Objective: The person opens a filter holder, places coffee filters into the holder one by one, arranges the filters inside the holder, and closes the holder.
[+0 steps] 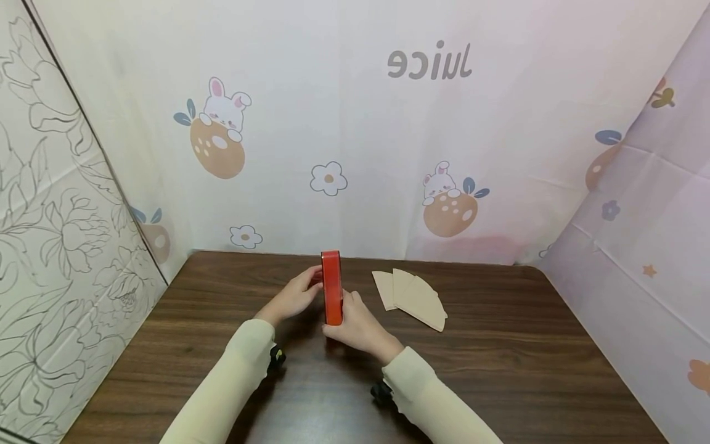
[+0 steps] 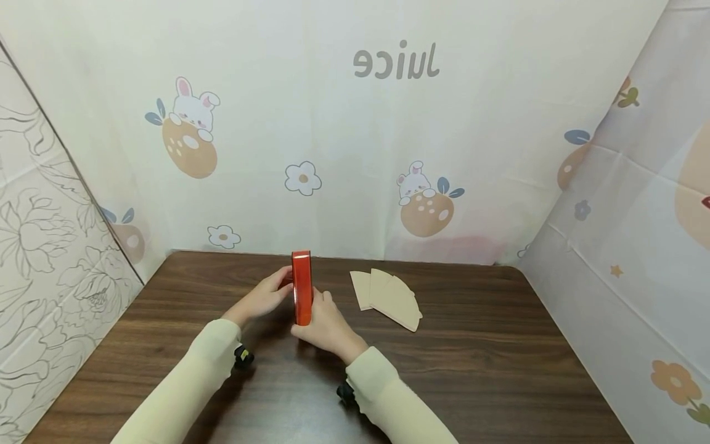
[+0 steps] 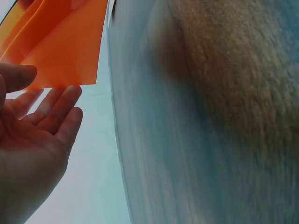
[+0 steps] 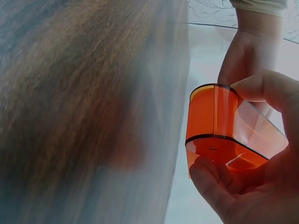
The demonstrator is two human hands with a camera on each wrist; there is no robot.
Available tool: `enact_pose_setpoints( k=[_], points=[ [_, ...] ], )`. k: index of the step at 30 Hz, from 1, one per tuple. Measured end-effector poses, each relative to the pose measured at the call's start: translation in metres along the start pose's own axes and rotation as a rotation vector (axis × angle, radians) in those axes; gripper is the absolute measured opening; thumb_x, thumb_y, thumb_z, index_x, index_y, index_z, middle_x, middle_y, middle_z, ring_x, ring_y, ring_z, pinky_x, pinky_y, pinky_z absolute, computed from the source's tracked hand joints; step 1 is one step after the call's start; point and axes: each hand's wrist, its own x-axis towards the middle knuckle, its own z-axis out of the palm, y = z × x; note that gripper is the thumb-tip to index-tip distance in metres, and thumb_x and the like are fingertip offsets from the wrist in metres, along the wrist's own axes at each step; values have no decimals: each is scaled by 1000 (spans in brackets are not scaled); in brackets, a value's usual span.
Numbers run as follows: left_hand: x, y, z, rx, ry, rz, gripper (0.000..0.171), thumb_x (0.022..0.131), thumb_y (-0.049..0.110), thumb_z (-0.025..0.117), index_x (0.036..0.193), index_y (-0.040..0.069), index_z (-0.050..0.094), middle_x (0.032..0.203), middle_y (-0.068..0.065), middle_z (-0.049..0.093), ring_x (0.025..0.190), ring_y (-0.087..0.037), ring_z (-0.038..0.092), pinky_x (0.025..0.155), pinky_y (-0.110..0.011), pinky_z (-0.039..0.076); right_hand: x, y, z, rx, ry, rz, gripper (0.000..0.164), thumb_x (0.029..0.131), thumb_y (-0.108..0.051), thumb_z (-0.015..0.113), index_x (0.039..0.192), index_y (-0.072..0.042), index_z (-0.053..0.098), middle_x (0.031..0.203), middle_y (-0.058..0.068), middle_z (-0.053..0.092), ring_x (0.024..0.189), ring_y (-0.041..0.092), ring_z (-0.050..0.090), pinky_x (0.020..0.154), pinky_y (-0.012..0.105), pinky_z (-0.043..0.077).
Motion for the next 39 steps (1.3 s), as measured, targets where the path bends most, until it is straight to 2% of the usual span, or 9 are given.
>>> enact_pose_setpoints(
  k=[8, 12, 19, 24, 31, 39],
  points=[
    [-5, 0, 1, -17, 12, 6, 49, 103, 12, 58, 148, 3, 42, 139, -14, 56, 128, -29, 53, 109, -49, 40, -4, 3, -5, 2, -33, 2, 44, 80, -15, 75, 119, -5, 58, 96, -1, 57, 90, 19, 46, 72, 31, 49],
    [-7, 0, 2, -37, 19, 11, 48, 103, 11, 58, 148, 5, 43, 139, -14, 57, 127, -28, 55, 107, -48, 42, -6, 5, -7, -13, -41, -4, 48, 79, -14, 75, 123, -6, 57, 101, 1, 58, 93, 19, 46, 75, 32, 49],
    [-12, 1, 4, -31, 51, 58, 47, 100, 9, 63, 144, 4, 48, 134, -14, 60, 122, -29, 59, 105, -47, 44, -11, 8, -11, -13, -51, 19, 55, 79, -16, 74, 127, 1, 53, 112, 9, 56, 97, 19, 46, 78, 34, 51],
    [-15, 3, 5, -10, 86, 66, 45, 98, 10, 66, 140, 5, 52, 130, -13, 62, 119, -28, 61, 104, -46, 46, -13, 11, -14, -11, -57, 13, 53, 79, -15, 73, 126, 1, 53, 112, 10, 55, 97, 20, 47, 78, 35, 50],
    [-20, 2, 5, -5, 99, 31, 43, 96, 15, 70, 136, 8, 57, 124, -9, 66, 111, -24, 65, 100, -46, 48, -15, 17, -18, 4, -75, 30, 53, 78, -16, 71, 125, 2, 52, 109, 8, 53, 93, 18, 49, 76, 34, 51],
    [-25, 1, 3, 12, 115, 30, 35, 89, 19, 78, 122, 13, 67, 104, 3, 71, 97, -14, 66, 92, -41, 54, -20, 23, -31, 11, -125, 51, 56, 78, -17, 69, 128, 1, 51, 105, 4, 53, 90, 16, 52, 76, 35, 51]
  ],
)
